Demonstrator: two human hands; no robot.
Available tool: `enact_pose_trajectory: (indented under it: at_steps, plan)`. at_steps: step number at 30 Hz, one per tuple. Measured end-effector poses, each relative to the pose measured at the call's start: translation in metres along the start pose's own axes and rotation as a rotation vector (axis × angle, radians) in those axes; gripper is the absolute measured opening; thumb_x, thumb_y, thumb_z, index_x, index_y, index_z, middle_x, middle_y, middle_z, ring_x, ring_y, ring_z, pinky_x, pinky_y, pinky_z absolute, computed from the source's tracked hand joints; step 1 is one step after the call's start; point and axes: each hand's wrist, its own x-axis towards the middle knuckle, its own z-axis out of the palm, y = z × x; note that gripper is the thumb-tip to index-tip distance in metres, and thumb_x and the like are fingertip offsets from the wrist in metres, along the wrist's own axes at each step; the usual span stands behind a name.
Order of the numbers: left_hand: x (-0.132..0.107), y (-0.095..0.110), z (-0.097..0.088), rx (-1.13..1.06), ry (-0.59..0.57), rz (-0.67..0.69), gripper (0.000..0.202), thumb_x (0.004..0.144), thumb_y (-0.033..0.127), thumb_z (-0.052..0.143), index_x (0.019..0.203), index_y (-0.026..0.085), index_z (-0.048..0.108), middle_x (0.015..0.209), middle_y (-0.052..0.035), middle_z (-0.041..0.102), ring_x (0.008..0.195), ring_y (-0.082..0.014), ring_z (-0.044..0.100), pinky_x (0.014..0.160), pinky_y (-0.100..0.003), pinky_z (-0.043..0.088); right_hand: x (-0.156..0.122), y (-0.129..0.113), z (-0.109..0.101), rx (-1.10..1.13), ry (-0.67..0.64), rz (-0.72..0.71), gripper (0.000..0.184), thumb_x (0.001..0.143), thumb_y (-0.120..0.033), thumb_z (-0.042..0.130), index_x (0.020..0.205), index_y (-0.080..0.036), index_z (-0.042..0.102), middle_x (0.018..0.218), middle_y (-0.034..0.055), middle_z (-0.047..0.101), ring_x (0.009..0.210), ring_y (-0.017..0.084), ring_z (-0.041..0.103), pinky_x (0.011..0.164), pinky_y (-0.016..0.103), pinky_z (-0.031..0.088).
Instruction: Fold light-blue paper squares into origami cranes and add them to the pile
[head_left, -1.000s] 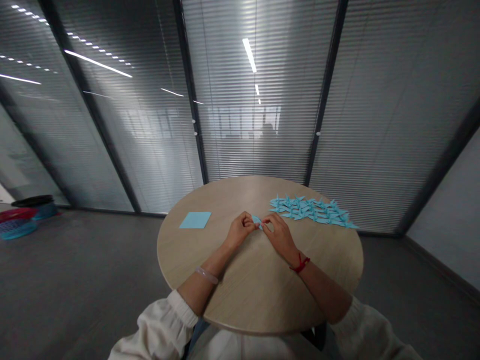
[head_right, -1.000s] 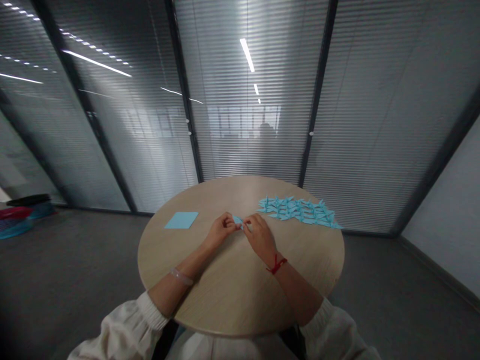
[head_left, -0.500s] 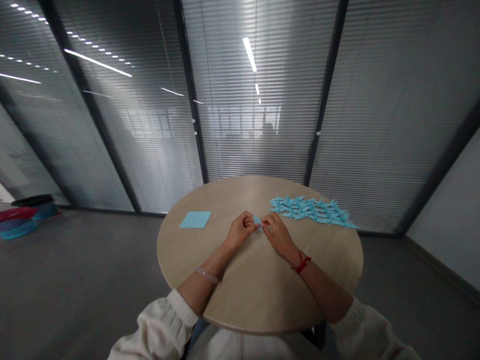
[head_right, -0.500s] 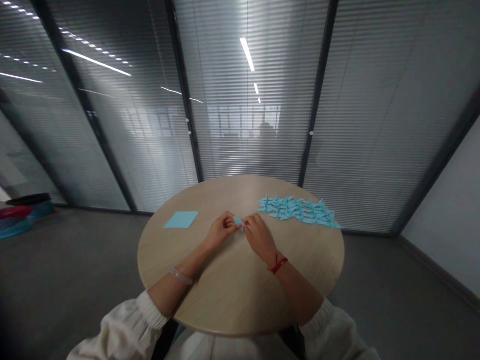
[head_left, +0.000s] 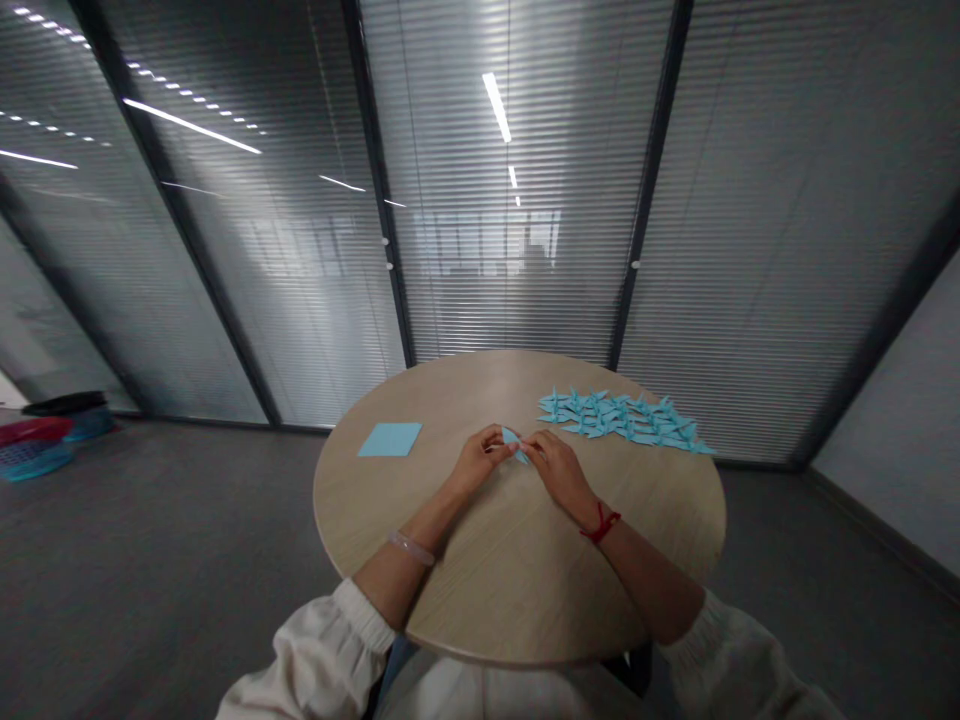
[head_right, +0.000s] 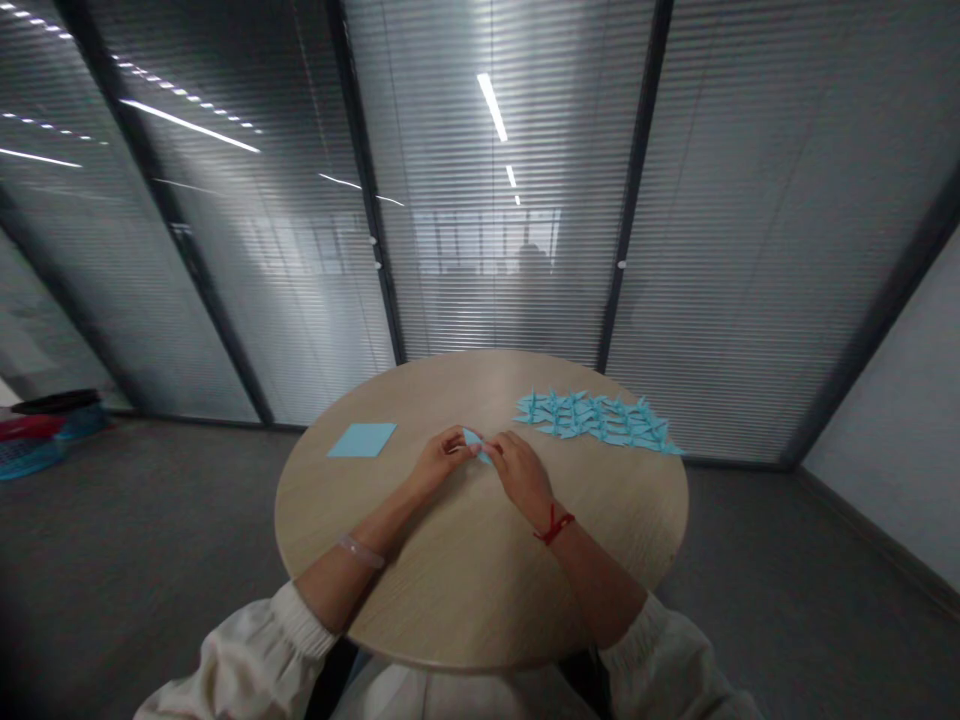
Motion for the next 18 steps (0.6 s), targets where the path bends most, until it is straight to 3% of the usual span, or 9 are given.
enact_pose_trajectory:
  at_steps: [7, 12, 18]
  plan:
    - [-0.0012, 0.003, 0.0014, -0.06, 0.08, -0.031, 0.029, 0.061, 0.038, 0.075, 0.073, 0.013, 0.066, 0.073, -0.0038, 0.068, 0.068, -0.0144, 0.06, 0.069, -0.027, 0.047, 0.0, -0.006, -0.0012, 0.022, -0.025, -0.01, 0.019, 0.091, -0.029, 0.045, 0.084, -0.02, 0.059, 0.082, 0.0046, 0.061, 0.08, 0.018, 0.056, 0.073, 0.029, 0.044]
    - [-0.0003, 0.0039, 0.0004, -0.073, 0.145, -0.042, 0.029, 0.061, 0.039, 0.074, 0.072, 0.013, 0.067, 0.073, -0.0042, 0.068, 0.066, -0.0142, 0.06, 0.066, -0.025, 0.045, -0.0007, -0.0043, 0.0021, 0.014, -0.053, -0.011, 0.015, 0.085, -0.033, 0.055, 0.084, -0.019, 0.06, 0.079, 0.0038, 0.061, 0.074, 0.017, 0.056, 0.071, 0.029, 0.044]
    - [-0.001, 0.0039, 0.0005, 0.077, 0.158, -0.016, 0.032, 0.064, 0.043, 0.071, 0.07, 0.012, 0.067, 0.06, -0.0009, 0.061, 0.054, -0.0098, 0.05, 0.053, -0.021, 0.037, -0.0013, -0.0059, 0.0018, 0.056, -0.091, 0.046, 0.016, 0.085, -0.033, 0.056, 0.08, -0.019, 0.063, 0.077, 0.0035, 0.065, 0.069, 0.016, 0.058, 0.066, 0.026, 0.042]
